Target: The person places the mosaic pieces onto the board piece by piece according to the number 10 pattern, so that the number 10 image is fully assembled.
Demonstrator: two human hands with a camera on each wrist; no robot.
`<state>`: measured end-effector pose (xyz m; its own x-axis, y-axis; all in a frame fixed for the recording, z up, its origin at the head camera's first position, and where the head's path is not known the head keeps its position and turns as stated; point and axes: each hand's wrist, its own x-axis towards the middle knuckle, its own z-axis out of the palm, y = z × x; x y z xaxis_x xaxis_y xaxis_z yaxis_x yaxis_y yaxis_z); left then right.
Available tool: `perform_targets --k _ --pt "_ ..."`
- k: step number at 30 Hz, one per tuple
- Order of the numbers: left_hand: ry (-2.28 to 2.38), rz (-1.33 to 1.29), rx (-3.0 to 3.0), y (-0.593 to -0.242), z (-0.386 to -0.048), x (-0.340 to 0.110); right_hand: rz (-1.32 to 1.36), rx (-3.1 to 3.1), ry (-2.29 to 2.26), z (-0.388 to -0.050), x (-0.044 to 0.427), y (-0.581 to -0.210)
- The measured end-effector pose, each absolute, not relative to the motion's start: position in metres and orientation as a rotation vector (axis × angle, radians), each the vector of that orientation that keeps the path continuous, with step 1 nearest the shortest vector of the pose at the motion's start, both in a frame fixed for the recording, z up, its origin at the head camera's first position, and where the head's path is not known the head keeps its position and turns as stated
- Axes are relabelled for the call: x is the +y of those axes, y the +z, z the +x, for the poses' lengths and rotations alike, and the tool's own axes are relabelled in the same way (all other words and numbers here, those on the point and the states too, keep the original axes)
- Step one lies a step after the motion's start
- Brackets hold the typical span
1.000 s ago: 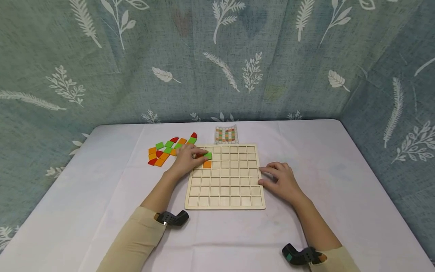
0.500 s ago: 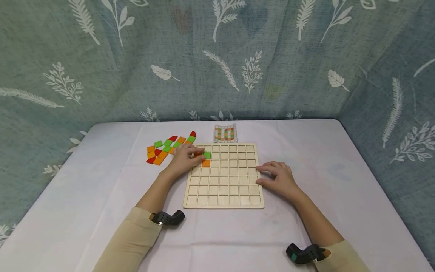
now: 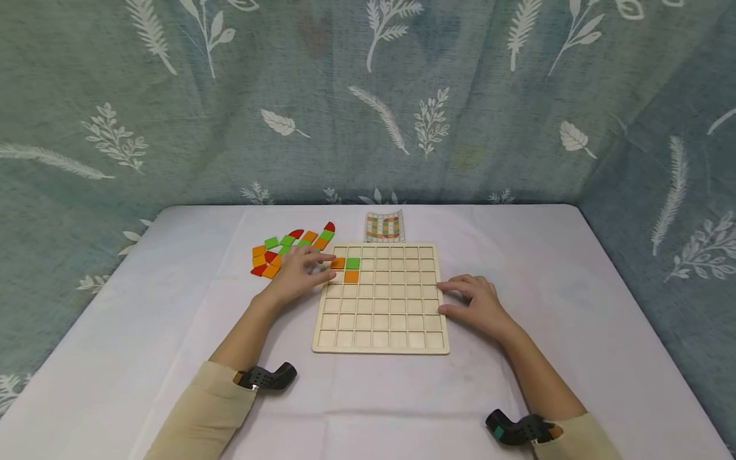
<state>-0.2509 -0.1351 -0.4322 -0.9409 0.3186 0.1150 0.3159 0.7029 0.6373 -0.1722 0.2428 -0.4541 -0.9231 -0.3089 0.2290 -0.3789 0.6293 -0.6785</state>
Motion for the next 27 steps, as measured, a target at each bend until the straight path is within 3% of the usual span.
perform_targets --k 27 --pt "0.965 0.327 3.006 -0.421 -0.238 -0.221 0.570 -2.748 1.157 -0.170 0.241 -0.455"
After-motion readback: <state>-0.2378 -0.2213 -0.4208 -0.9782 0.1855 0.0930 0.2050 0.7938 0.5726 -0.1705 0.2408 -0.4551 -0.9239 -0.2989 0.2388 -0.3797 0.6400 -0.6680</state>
